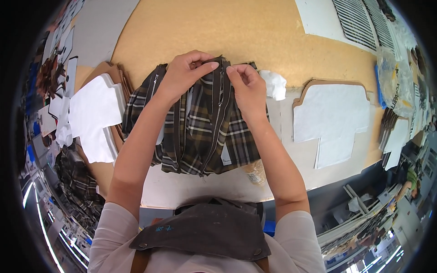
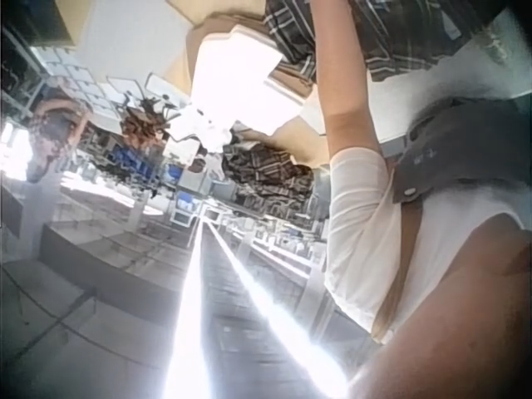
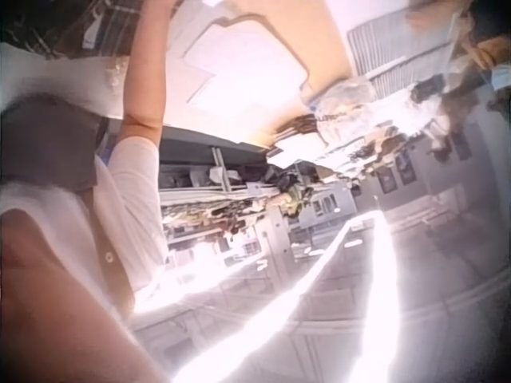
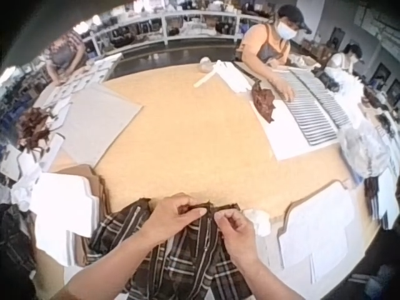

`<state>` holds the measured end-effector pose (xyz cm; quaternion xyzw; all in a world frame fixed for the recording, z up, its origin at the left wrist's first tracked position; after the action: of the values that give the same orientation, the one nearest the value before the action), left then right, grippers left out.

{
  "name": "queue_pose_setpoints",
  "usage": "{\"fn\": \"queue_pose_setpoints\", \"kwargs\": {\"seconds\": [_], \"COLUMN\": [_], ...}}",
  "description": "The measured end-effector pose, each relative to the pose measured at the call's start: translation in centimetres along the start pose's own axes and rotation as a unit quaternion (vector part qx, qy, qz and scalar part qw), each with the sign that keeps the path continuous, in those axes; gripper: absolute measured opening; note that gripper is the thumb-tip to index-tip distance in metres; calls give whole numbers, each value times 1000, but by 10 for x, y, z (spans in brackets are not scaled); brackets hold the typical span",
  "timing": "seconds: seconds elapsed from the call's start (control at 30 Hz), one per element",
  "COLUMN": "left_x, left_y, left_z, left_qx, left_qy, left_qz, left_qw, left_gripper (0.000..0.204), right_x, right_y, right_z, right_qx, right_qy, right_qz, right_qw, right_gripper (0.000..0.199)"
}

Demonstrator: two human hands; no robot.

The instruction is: Applying glue and attaching zippers to plaid fabric pouches in an industrial workshop setting.

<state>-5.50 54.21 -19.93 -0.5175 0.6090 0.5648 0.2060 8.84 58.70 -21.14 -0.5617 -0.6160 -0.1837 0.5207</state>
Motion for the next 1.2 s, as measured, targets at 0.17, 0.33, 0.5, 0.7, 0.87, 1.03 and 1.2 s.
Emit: {"fn": "queue_pose_setpoints", "kwargs": {"seconds": [0.17, 0.33, 0.5, 0.7, 0.87, 1.03, 1.2], "left_x": [3, -5, -28, 15, 47, 44, 42], "left_y": [-3, 11, 39, -6, -50, -64, -74], "left_z": [0, -8, -69, -174, -249, -273, -285], "left_qx": [2, -96, -250, -80, -24, -60, -62], "left_qy": [0, -33, -83, 13, 109, 94, 59], "left_qz": [0, 76, 144, 76, 61, 8, -51], "left_qw": [1000, 992, 954, 994, 992, 994, 995], "left_gripper": [23, 21, 21, 18, 23, 24, 23], "right_x": [-1, -10, -18, -3, -24, -73, -80], "right_y": [1, 8, 22, 34, 30, 21, 20], "right_z": [-2, -1, -11, -52, -115, -161, -168], "right_qx": [-10, -18, -6, -22, 20, 131, 132], "right_qy": [0, -19, -7, 42, -123, -197, -63], "right_qz": [-11, -57, -60, -202, -304, -459, -513], "right_qw": [1000, 998, 998, 978, 944, 856, 846], "right_gripper": [11, 15, 23, 25, 31, 46, 33]}}
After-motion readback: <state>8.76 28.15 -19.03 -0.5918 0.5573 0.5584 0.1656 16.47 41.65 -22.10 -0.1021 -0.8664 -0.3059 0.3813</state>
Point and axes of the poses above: each hand's wrist, its own z-axis towards the middle knuckle, its own y-axis out of the back of the hand, x = y × z, the point moved 10 cm from there along z, towards the middle knuckle, and after that the axes turned 14 degrees about z, right-handed, at the moved point
